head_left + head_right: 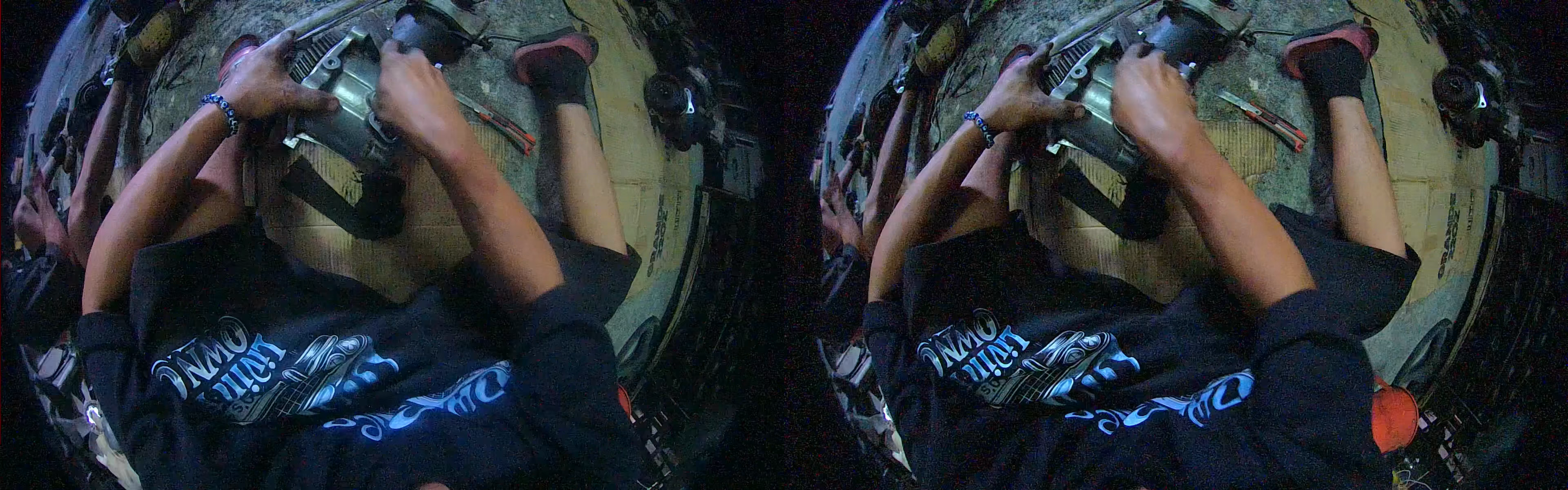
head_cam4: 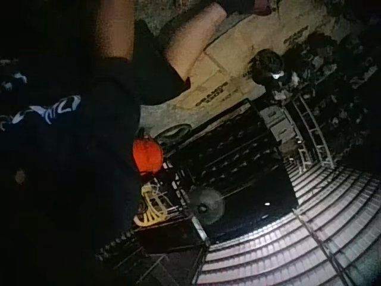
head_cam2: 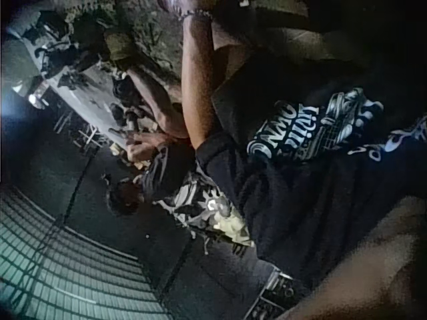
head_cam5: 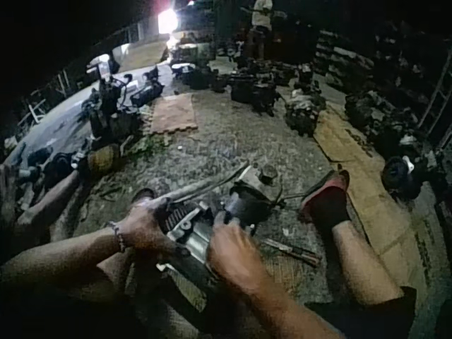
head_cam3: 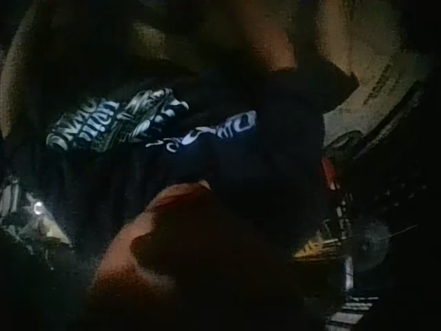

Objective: Cleaning and inspecting a mechanical engine component using tools and a rag in a workshop.

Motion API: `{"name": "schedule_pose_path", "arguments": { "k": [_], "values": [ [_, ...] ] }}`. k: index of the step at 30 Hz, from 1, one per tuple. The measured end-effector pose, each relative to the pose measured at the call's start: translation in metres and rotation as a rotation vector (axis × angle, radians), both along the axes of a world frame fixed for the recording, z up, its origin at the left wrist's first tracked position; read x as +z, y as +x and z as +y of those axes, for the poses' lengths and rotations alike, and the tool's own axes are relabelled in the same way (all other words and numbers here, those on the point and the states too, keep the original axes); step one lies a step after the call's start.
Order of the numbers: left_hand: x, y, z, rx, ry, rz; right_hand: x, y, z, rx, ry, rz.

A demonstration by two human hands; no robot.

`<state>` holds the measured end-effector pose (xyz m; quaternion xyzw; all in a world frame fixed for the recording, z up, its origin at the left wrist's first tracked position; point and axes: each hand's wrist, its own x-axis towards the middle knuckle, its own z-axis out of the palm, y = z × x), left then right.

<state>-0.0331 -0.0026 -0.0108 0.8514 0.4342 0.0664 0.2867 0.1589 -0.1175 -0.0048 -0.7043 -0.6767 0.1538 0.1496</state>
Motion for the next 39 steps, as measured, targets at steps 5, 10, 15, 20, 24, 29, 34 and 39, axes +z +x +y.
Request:
{"name": "schedule_pose_path", "arguments": {
  "k": [5, 10, 15, 20, 24, 29, 34, 39],
  "values": [
    [0.003, 0.005, -0.008, -0.121, 0.125, -0.170, -0.015, 0.011, -0.027, -0.072, 0.024, 0.043],
    [0.020, 0.008, -0.010, 0.022, 0.012, 0.070, -0.016, 0.055, -0.009, -0.096, 0.198, 0.224],
    [0.010, 0.007, -0.010, 0.011, 0.196, 0.177, -0.077, 0.106, -0.102, -0.397, 0.320, 0.314],
    [0.018, -0.004, -0.010, -0.111, -0.018, -0.053, -0.128, 0.084, -0.161, -0.679, -0.082, 0.271],
    [0.024, -0.044, 0.018, -0.088, -0.157, -0.133, -0.137, 0.072, -0.149, -0.531, -0.095, 0.258],
    [0.005, -0.125, 0.071, 0.474, 0.195, 0.161, -0.154, 0.119, -0.124, -0.557, 0.241, 0.013],
    [0.005, -0.091, 0.078, 0.570, 0.183, 0.152, -0.123, 0.185, -0.079, -0.412, 0.461, 0.000],
    [-0.026, -0.003, 0.093, 0.158, 0.221, 0.047, -0.083, 0.151, -0.012, -0.396, 0.522, 0.221]
  ]
}}
